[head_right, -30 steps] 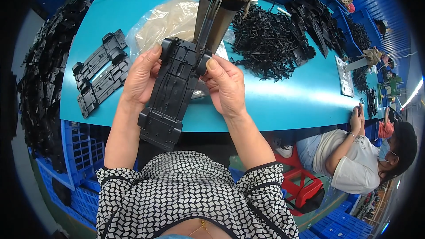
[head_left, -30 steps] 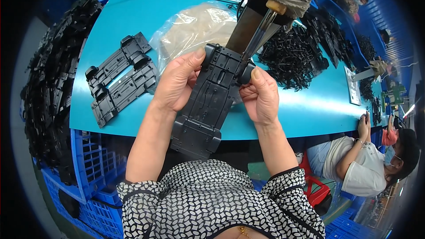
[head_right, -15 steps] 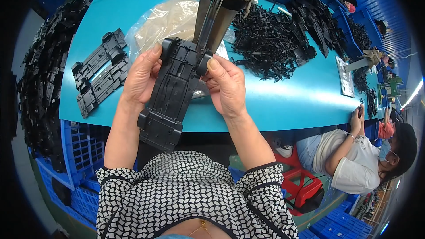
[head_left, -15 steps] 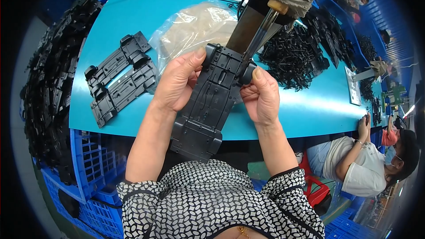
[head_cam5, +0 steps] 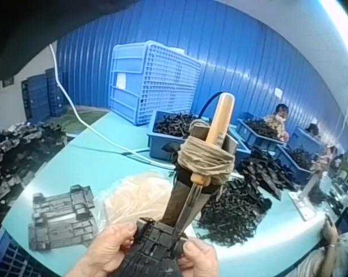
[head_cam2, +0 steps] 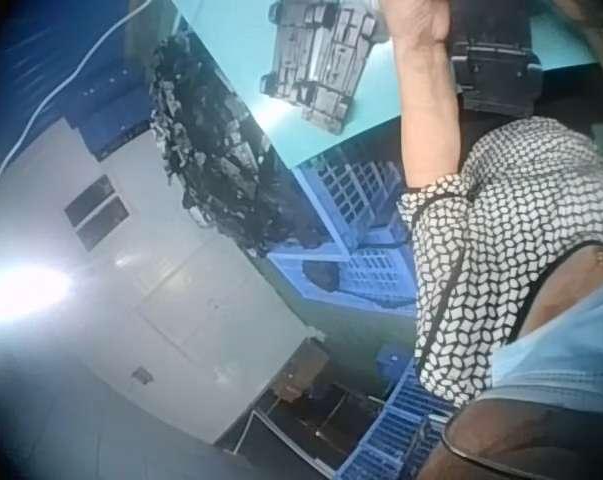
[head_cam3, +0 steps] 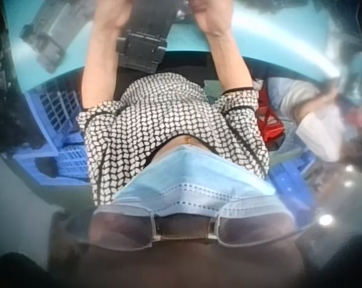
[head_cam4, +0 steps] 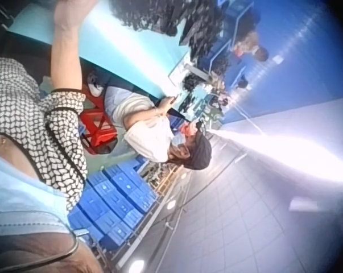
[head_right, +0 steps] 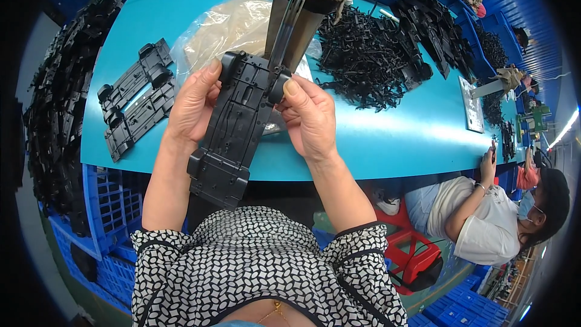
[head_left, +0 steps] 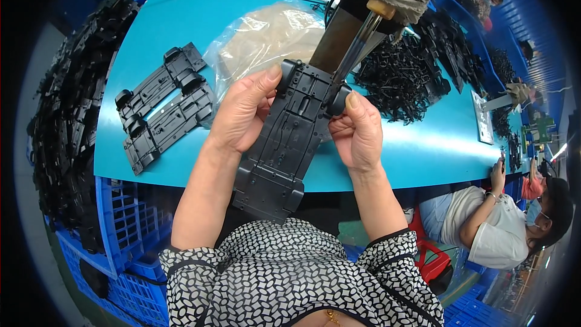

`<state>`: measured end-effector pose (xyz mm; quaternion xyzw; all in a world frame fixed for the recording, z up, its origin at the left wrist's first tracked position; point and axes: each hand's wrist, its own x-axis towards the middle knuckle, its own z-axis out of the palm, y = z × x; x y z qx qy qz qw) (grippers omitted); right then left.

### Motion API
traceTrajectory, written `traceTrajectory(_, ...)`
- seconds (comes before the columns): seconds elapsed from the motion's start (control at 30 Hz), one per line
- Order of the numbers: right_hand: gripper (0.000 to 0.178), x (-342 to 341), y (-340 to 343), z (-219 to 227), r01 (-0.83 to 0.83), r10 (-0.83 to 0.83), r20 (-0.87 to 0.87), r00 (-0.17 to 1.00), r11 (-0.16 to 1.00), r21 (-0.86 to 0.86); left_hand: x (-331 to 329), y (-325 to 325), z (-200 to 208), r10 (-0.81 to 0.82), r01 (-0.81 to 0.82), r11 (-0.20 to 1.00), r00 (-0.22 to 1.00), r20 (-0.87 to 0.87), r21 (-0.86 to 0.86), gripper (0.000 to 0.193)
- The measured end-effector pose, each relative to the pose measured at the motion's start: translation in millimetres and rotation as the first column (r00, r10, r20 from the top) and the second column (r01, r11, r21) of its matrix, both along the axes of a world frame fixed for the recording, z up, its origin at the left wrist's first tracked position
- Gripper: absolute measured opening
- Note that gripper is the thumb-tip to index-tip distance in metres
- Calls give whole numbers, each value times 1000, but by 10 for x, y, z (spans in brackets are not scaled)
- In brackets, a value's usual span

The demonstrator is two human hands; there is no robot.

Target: Assembling black plastic components by hand on a factory production line.

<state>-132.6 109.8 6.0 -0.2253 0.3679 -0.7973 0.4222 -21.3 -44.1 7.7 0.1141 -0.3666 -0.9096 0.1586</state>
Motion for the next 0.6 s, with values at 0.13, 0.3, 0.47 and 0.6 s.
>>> traceTrajectory(0.13,39,2,-27,-2,10,-10,-11,1000,1000,1,-9,-32,0,-13,13,1000,1000,-8,11,33)
traceTrajectory(0.3,25,-46,42,-163,-136,156,237,959,986,-100,97,41,29,62,-66,997,995,83,46,21)
traceTrajectory(0.47,20,78,537,59,61,-69,22,997,970,235,243,198,101,-263,291,951,938,225,-106,36)
traceTrajectory(0.6,44,63,1445,125,201,-67,-344,937,906,371,594,138,295,-59,200,825,961,271,-528,31)
